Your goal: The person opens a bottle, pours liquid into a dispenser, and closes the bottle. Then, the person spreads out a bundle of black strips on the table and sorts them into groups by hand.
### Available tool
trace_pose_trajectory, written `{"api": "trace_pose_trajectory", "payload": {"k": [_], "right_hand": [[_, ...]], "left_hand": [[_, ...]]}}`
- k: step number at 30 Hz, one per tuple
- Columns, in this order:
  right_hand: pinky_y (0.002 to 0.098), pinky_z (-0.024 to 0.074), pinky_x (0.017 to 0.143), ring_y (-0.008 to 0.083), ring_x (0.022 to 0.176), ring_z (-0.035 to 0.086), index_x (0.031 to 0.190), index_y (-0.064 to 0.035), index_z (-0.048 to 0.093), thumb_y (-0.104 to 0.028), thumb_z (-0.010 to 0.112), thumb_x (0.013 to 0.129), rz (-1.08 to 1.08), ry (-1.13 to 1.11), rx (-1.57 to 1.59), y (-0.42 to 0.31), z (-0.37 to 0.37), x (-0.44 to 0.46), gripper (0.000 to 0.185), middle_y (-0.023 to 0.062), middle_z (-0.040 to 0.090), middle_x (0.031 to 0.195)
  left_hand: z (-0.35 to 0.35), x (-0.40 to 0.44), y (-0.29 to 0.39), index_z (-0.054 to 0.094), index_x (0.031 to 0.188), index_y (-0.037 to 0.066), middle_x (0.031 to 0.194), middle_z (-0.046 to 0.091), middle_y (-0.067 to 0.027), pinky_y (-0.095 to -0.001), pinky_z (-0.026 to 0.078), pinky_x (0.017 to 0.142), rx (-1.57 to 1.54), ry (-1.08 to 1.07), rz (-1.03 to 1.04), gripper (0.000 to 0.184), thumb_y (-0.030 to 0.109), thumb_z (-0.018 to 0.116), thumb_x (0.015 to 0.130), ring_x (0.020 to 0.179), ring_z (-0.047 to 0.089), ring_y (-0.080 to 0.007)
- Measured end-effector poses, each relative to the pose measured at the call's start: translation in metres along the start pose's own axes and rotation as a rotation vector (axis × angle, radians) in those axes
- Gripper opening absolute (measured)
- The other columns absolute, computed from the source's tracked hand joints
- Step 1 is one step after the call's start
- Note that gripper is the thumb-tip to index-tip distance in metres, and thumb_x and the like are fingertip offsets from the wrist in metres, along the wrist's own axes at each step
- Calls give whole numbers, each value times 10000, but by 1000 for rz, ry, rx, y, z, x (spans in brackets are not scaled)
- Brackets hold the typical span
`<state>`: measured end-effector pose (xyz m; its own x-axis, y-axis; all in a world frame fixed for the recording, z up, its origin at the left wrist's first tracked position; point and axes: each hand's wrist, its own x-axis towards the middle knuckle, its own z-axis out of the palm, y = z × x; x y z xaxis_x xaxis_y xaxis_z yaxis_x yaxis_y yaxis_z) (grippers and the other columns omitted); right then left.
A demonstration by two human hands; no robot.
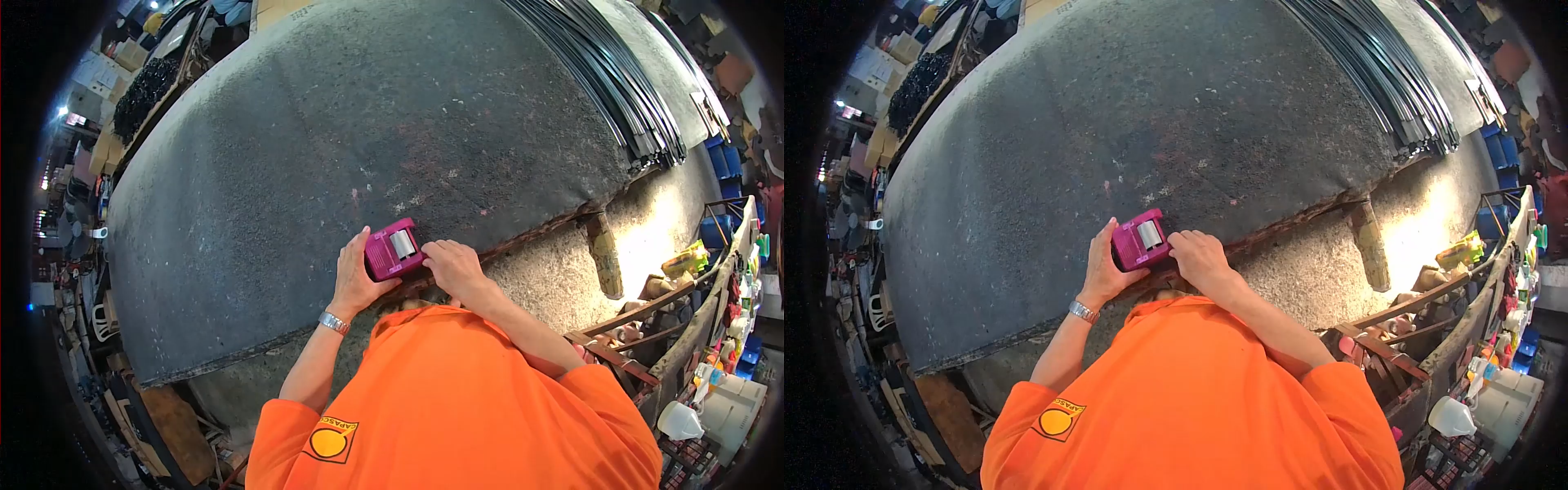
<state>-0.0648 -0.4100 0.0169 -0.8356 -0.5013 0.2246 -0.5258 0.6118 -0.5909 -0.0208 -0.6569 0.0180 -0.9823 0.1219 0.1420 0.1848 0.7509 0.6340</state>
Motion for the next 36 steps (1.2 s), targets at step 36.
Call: {"api": "trace_pose_trajectory", "payload": {"k": [36], "right_hand": [[500,531,878,367,1029,669,1070,-91,677,-175,670,908,422,59,-107,72,1,119,183,150,700,1016]], "left_hand": [[11,177,-42,195,1614,39,1420,549,-231,-524,394,1109,-28,-134,43,1336,361,959,566,1300,512,-427]]}}
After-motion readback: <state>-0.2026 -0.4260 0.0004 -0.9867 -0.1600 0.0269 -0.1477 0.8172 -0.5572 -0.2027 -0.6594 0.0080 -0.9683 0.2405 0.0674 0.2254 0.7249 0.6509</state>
